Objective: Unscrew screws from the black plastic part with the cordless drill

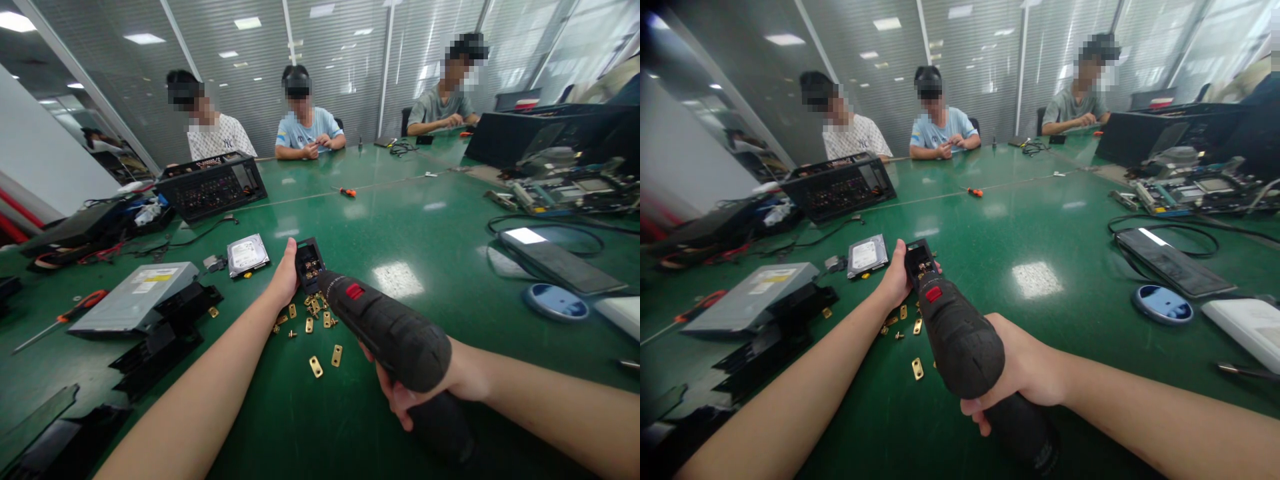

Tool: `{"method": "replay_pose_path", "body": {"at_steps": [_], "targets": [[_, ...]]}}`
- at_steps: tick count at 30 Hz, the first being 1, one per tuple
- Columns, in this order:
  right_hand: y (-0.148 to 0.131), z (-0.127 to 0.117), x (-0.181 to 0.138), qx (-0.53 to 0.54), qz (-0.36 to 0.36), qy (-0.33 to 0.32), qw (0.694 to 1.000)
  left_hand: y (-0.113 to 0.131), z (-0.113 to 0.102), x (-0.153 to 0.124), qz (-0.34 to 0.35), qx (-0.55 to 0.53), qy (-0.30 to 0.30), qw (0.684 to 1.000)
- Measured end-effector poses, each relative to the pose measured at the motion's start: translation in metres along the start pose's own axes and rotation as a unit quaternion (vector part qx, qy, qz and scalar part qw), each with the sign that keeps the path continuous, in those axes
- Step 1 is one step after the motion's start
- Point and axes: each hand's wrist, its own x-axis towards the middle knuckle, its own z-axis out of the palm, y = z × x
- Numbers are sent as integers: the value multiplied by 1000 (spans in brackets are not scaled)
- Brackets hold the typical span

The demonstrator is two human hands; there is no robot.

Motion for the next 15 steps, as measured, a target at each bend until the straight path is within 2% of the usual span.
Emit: {"method": "replay_pose_path", "body": {"at_steps": [15], "targets": [[1,-5,2,-2,-5,-28,1000,1,2,0,-5,7,-3,1000]]}}
